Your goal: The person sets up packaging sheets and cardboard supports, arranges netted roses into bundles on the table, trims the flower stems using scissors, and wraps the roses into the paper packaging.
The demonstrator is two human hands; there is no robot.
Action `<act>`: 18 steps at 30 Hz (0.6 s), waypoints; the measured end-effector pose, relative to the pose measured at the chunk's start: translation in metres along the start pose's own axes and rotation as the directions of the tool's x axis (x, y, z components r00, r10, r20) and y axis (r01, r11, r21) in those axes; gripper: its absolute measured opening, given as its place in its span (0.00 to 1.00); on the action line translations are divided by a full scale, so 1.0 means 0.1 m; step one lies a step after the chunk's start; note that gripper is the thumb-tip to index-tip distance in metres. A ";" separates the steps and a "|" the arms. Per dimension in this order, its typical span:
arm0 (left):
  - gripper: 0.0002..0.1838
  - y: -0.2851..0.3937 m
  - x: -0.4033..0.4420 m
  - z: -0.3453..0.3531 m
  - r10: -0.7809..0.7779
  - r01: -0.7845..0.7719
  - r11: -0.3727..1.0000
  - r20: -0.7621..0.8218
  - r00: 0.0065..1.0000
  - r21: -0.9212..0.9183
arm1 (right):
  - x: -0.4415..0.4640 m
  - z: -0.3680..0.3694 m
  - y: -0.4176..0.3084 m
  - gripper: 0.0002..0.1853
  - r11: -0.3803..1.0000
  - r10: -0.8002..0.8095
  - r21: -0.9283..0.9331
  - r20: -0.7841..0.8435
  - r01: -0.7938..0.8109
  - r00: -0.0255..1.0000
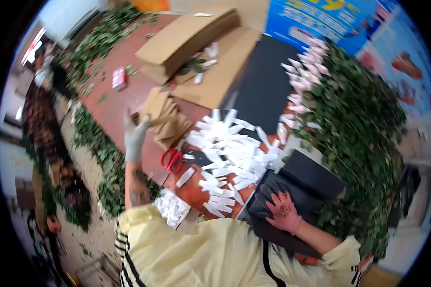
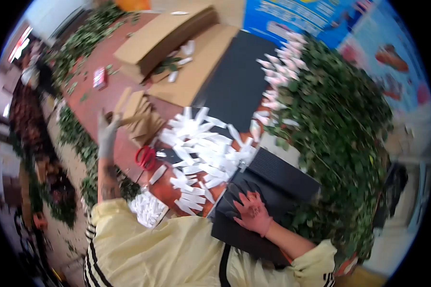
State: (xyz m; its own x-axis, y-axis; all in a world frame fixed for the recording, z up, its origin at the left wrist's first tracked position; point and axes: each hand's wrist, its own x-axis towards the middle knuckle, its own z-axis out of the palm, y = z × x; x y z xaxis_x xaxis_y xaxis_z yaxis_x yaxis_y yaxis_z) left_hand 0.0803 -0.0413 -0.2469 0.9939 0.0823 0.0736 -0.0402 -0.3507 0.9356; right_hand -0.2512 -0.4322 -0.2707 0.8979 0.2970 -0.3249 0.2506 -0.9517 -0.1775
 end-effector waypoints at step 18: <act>0.49 1.74 -1.67 1.34 0.269 -0.056 0.963 0.945 0.188 -0.264 | -0.03 -0.43 0.20 0.47 -0.041 0.019 0.900 -0.434 0.434 0.901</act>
State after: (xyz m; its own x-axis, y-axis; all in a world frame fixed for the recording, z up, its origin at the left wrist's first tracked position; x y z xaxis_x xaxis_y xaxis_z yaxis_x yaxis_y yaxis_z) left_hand -0.0794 -0.2407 -0.1430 0.2731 -0.9601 -0.0602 -0.1213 -0.0964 0.9879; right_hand -0.2329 -0.4552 -0.2331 0.9707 0.2154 0.1070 0.0539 0.2385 -0.9697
